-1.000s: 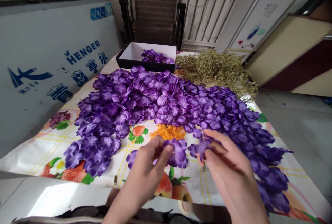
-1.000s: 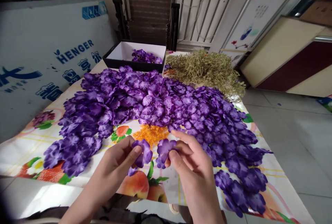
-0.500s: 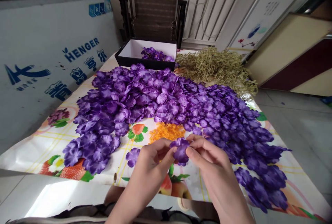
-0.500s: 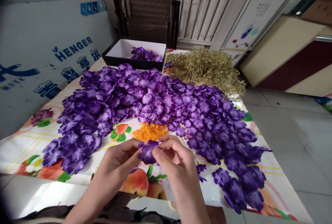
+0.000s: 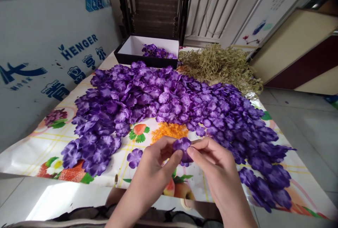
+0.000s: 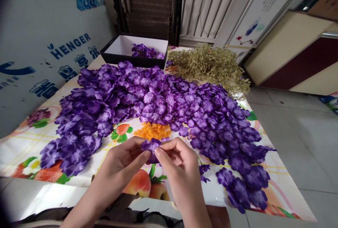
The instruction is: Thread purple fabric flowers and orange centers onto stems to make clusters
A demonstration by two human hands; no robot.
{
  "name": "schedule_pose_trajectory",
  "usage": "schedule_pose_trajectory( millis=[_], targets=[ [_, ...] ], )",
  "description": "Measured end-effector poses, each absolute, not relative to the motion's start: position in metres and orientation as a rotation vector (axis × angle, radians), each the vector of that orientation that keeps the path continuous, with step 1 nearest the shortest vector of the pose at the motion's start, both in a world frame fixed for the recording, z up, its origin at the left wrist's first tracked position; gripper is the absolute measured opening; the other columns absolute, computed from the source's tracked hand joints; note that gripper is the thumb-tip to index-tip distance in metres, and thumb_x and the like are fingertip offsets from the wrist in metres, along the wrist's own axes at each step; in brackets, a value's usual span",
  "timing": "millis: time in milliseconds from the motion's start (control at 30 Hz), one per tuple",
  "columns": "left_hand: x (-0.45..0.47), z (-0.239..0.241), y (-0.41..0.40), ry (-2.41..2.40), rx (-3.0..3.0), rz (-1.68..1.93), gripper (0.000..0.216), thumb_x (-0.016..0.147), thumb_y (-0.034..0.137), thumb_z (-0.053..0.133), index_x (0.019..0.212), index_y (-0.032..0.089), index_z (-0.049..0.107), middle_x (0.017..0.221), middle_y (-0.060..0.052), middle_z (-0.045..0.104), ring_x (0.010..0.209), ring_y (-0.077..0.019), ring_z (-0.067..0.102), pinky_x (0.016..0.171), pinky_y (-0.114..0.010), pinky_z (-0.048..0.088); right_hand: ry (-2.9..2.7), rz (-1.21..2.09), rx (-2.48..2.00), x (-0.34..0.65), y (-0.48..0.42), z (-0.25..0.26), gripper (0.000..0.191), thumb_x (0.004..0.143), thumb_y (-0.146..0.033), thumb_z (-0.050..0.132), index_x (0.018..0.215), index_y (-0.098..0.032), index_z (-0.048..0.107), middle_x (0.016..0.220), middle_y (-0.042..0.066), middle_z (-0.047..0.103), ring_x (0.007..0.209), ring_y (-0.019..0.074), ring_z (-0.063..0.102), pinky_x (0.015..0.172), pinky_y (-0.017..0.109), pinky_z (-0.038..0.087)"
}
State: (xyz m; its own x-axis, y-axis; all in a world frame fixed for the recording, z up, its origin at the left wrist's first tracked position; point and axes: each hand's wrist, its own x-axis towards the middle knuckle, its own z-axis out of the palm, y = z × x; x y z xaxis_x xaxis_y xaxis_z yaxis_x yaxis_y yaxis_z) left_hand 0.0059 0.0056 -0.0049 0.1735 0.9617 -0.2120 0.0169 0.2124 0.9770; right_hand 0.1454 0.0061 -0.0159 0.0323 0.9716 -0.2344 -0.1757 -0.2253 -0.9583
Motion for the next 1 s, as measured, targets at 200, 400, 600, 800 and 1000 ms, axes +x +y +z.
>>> schedule_pose_trajectory(
  millis=[200,400,600,800,1000],
  targets=[
    [0.006,-0.007,0.006,1.186,1.143,0.961,0.006,0.087,0.019,0.057,0.092,0.017,0.06,0.086,-0.003,0.065,0.082,-0.0177,0.062,0.076,-0.03,0.049,-0.957,1.347,-1.302,0.146,0.005,-0.014,0.011,0.076,-0.023,0.07,0.068,-0.021,0.063,0.071,-0.002,0.064,0.066,0.0123,0.056,0.058,0.023,0.042],
    [0.007,-0.006,0.005,1.225,1.187,0.97,0.01,0.087,0.018,0.056,0.096,0.017,0.059,0.091,-0.005,0.068,0.084,-0.0186,0.064,0.077,-0.031,0.05,-0.957,1.318,-1.309,0.144,0.004,-0.01,0.013,0.075,-0.021,0.07,0.065,-0.021,0.061,0.069,-0.003,0.062,0.063,0.0109,0.054,0.057,0.022,0.043],
    [0.001,-0.006,0.008,1.347,1.295,0.998,0.012,0.085,0.018,0.057,0.097,0.017,0.06,0.088,-0.004,0.07,0.079,-0.017,0.066,0.072,-0.028,0.052,-0.969,1.253,-1.336,0.143,0.004,-0.014,0.006,0.079,-0.025,0.068,0.08,-0.024,0.063,0.077,-0.003,0.066,0.072,0.0118,0.062,0.064,0.021,0.049],
    [-0.039,-0.011,0.021,1.744,1.222,1.332,0.019,0.08,0.021,0.066,0.099,0.021,0.062,0.081,0.001,0.069,0.075,-0.0143,0.066,0.067,-0.022,0.052,-1.434,0.951,-1.486,0.14,0.018,-0.044,0.008,0.088,-0.02,0.052,0.094,-0.021,0.058,0.088,0.004,0.068,0.081,0.0165,0.066,0.074,0.028,0.053],
    [-0.054,-0.009,0.026,1.858,1.058,1.461,0.023,0.075,0.02,0.069,0.097,0.021,0.063,0.077,0.001,0.066,0.077,-0.015,0.063,0.069,-0.024,0.052,-1.911,0.823,-1.663,0.132,0.023,-0.065,0.021,0.076,0.0,0.048,0.078,-0.018,0.059,0.082,0.009,0.068,0.074,0.0224,0.065,0.067,0.033,0.048]
  ],
)
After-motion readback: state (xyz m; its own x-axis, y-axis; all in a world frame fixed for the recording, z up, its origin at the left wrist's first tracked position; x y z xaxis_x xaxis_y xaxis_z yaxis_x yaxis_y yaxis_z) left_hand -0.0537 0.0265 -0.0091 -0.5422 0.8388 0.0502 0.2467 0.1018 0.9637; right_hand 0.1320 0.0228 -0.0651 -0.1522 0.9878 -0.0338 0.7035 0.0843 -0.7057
